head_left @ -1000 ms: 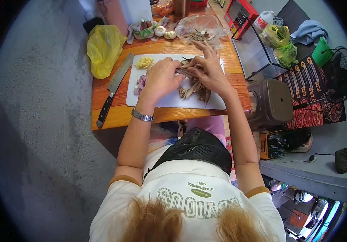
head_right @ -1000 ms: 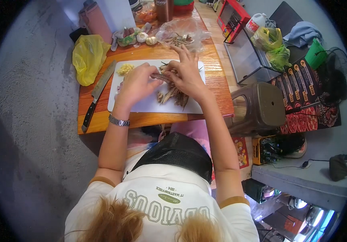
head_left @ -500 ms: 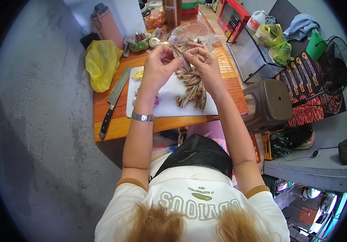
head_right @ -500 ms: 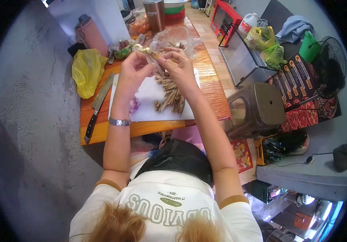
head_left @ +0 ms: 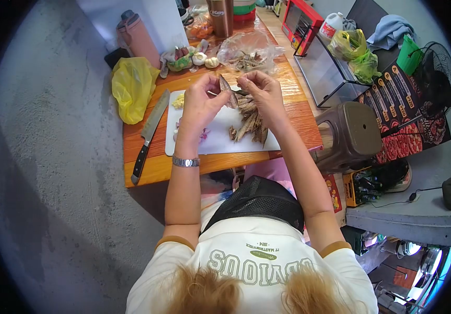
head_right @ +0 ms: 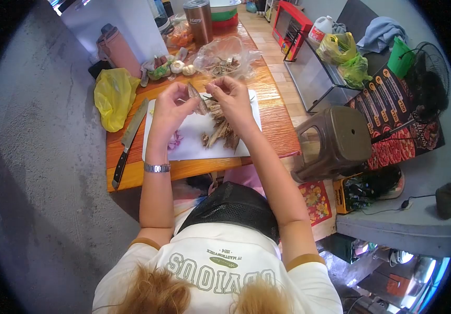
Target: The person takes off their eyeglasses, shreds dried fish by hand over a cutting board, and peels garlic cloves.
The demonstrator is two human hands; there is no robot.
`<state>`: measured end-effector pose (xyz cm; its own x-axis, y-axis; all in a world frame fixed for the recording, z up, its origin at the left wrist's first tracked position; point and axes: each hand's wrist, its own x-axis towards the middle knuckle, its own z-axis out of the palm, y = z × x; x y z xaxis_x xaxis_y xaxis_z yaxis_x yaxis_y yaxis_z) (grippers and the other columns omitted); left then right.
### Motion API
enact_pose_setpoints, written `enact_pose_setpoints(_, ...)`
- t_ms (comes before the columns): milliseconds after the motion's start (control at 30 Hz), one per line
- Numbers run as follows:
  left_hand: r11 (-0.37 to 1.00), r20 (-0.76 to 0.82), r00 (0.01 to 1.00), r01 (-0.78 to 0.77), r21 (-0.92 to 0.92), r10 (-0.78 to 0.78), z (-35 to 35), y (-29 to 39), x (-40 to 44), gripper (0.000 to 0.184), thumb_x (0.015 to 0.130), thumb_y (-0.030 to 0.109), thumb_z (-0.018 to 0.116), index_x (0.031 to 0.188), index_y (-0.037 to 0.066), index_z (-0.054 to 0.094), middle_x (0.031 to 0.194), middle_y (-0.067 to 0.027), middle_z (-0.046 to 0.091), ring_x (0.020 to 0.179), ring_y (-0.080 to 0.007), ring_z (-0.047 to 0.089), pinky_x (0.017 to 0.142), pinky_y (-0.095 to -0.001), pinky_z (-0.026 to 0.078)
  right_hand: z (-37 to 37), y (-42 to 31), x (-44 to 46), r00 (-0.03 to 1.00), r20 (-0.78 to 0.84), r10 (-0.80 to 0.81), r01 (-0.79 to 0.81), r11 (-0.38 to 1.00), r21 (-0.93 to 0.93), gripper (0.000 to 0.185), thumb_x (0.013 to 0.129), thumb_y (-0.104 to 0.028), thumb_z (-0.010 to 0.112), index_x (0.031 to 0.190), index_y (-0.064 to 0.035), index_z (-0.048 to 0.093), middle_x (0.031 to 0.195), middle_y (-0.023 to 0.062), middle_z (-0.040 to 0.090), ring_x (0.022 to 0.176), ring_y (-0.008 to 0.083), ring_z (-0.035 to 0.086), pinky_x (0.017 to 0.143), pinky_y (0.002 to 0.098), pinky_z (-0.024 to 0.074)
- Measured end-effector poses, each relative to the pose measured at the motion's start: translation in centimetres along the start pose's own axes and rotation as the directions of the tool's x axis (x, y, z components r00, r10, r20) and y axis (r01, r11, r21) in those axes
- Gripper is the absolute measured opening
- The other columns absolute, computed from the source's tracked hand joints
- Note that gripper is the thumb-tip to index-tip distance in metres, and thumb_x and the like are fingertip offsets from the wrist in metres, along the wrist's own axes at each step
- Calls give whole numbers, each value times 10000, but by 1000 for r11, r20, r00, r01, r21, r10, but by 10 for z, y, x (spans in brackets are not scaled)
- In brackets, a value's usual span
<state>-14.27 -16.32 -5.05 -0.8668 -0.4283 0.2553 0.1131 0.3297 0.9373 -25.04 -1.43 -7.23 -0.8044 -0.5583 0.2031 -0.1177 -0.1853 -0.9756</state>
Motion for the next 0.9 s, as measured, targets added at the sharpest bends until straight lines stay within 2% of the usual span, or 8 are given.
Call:
enact_pose_setpoints(100, 999, 15, 1000, 10, 39, -10, 2, 4, -3, 284, 838, 125, 781, 1045, -24, 656, 836, -99, 747, 748, -136, 707, 681, -294, 560, 5, -1, -2, 1000, -24, 14, -14, 1000, -7, 229, 997, -212, 732, 1019, 16, 734, 917, 14, 717, 864, 81, 636, 824, 249, 505)
enact_pose_setpoints(200, 998, 28, 999, 19, 54, -20, 5, 3, -3, 310, 838, 135, 776, 1069, -23, 641, 817, -102, 744, 736, -139, 705, 670, -294, 554, 11, 1, -2, 999, -35, 18, -17, 1000, 16, 191, 985, -172, 731, 971, 18, 720, 831, 17, 698, 761, 79, 613, 691, 237, 489)
enact_pose_setpoints(367, 998, 40, 999, 33, 46, -35, 4, 0, -4, 345, 831, 134, 765, 1093, -27, 608, 778, -103, 734, 711, -137, 694, 660, -290, 547, 13, -1, -5, 998, -13, 57, -56, 997, 51, 196, 978, -174, 737, 980, 22, 723, 831, 30, 711, 753, 84, 631, 674, 252, 508)
enact_pose_setpoints(467, 997, 46, 998, 32, 63, -35, 3, 3, -6, 344, 828, 129, 761, 1086, -30, 598, 768, -103, 728, 702, -135, 688, 659, -288, 544, 12, -6, -8, 997, 44, 62, -58, 995, -81, 180, 997, -163, 722, 1019, 15, 712, 897, 20, 712, 814, 63, 627, 716, 231, 507)
enact_pose_setpoints(767, 992, 40, 999, 12, 124, -17, 2, 11, -9, 336, 817, 120, 755, 1067, -33, 590, 761, -99, 707, 691, -135, 672, 650, -305, 537, 16, 12, -4, 996, 47, -77, 84, 982, -171, 170, 1013, -157, 698, 979, 9, 679, 850, 16, 685, 767, 57, 589, 666, 232, 482)
enact_pose_setpoints(867, 988, 40, 999, 7, 153, -14, 1, 10, -9, 345, 811, 119, 751, 1072, -38, 589, 762, -105, 705, 688, -145, 672, 651, -315, 538, 20, 10, -7, 986, 4, -166, 154, 906, -394, 190, 1016, -170, 695, 973, 13, 667, 836, 11, 667, 756, 53, 568, 653, 241, 472)
enact_pose_setpoints(900, 984, 43, 999, 4, 175, -12, 0, 10, -9, 350, 808, 119, 748, 1076, -41, 589, 764, -110, 705, 686, -152, 673, 653, -320, 540, 20, 10, -6, 986, 4, -165, 153, 906, -394, 190, 1016, -170, 695, 973, 13, 667, 836, 11, 667, 756, 53, 568, 653, 241, 472)
